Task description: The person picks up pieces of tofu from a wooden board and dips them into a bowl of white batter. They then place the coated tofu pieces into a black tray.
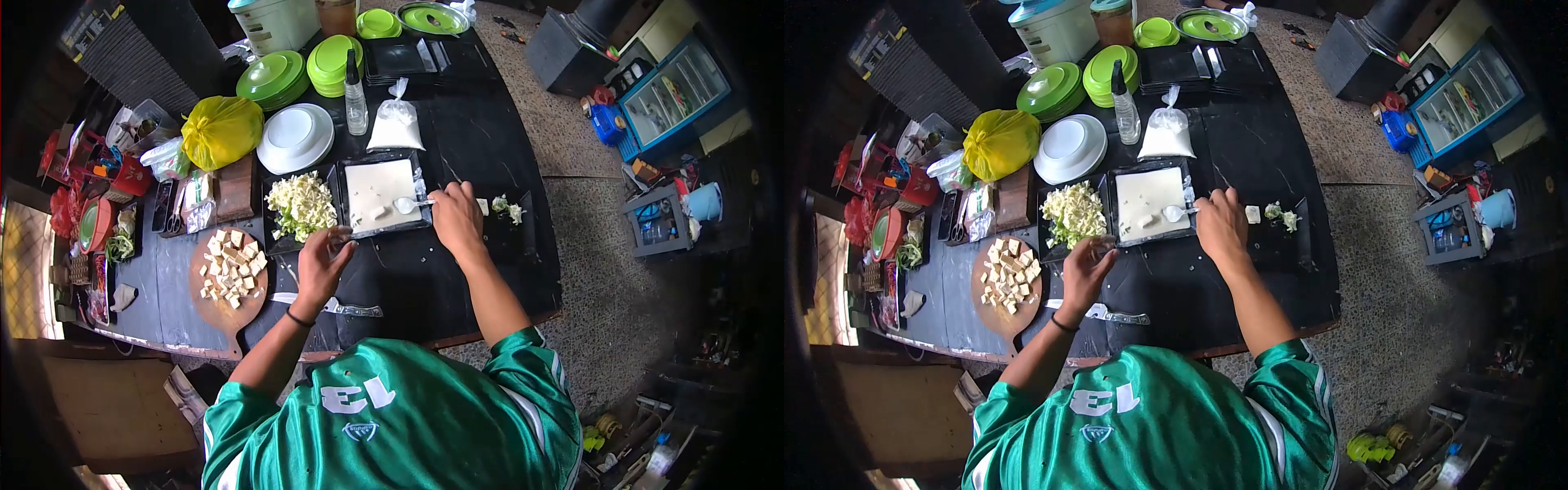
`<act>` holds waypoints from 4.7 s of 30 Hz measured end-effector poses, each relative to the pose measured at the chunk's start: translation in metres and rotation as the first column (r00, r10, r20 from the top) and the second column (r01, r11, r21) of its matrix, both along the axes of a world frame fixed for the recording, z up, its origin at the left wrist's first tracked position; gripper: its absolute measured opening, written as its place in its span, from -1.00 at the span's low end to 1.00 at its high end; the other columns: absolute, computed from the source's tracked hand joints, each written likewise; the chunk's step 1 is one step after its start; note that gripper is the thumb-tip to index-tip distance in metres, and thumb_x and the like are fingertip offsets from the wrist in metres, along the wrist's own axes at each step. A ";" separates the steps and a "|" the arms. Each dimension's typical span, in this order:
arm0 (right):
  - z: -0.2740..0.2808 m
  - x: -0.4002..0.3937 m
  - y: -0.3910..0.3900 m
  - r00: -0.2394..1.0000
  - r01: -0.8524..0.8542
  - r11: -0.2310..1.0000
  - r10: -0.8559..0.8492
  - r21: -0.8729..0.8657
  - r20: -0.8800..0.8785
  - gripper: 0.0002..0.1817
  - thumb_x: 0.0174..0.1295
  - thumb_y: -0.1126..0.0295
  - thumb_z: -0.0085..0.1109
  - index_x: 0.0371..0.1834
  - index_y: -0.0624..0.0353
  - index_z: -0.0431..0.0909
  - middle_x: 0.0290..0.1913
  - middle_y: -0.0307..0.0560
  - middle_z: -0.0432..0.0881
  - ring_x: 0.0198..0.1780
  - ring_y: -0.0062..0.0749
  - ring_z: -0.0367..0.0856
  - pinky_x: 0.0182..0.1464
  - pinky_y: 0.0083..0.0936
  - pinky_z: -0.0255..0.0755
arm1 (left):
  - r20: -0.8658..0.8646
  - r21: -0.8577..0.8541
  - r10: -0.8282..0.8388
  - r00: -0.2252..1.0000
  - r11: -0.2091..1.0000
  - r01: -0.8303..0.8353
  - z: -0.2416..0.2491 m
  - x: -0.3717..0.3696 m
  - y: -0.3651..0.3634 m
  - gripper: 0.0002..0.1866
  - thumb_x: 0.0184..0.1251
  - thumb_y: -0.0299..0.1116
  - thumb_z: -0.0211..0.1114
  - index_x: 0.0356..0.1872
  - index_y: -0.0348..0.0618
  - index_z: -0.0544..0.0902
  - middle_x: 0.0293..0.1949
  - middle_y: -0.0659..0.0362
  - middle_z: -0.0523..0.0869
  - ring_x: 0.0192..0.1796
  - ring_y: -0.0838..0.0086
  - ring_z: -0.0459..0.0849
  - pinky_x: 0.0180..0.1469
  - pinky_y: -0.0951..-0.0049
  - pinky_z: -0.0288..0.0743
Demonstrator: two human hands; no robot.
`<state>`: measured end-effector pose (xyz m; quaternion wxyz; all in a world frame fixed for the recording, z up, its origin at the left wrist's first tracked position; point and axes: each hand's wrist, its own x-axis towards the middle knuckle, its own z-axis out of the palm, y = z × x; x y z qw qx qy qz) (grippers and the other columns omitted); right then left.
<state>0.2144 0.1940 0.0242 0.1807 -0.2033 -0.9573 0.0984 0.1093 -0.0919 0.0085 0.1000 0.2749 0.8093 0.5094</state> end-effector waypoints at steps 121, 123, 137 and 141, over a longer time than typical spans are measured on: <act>0.008 -0.031 -0.021 0.992 0.014 0.674 -0.104 -0.739 -0.076 -0.42 0.26 -0.07 0.54 -0.13 0.38 0.81 0.07 0.22 0.76 0.16 0.07 0.76 0.24 -0.15 0.56 | -0.411 -0.414 -0.210 0.887 0.910 0.024 0.021 -0.029 0.047 -0.60 0.19 -0.16 0.66 0.00 0.03 0.74 0.02 0.11 0.61 0.20 0.08 0.52 0.29 0.04 0.40; 0.008 -0.012 -0.013 0.985 0.019 0.616 -0.146 -0.788 -0.090 -0.41 0.25 -0.07 0.56 -0.14 0.40 0.80 0.03 0.19 0.77 0.15 0.01 0.77 0.23 -0.18 0.55 | -0.397 -0.412 -0.218 0.892 0.910 0.040 0.021 -0.029 0.046 -0.62 0.22 -0.16 0.64 0.01 0.03 0.75 0.01 0.10 0.59 0.20 0.09 0.52 0.27 0.06 0.39; -0.033 0.113 0.093 0.878 0.453 0.544 -0.412 -0.707 0.245 -0.58 0.24 0.07 0.61 -0.13 0.25 0.86 -0.27 -0.07 0.86 -0.21 -0.36 0.78 -0.05 -0.31 0.55 | -0.412 -0.348 -0.185 0.892 0.937 0.033 0.009 -0.030 0.040 -0.62 0.22 -0.18 0.65 0.01 0.01 0.75 0.01 0.12 0.61 0.14 0.10 0.53 0.23 0.07 0.41; -0.025 0.101 0.100 0.900 0.430 0.637 -0.246 -0.639 0.361 -0.57 0.21 0.03 0.62 -0.15 0.21 0.86 -0.27 0.00 0.85 -0.18 -0.28 0.80 -0.03 -0.27 0.55 | -0.410 -0.347 -0.186 0.893 0.937 0.036 0.015 -0.030 0.039 -0.61 0.21 -0.19 0.66 0.01 0.00 0.75 0.00 0.12 0.61 0.14 0.10 0.54 0.23 0.06 0.42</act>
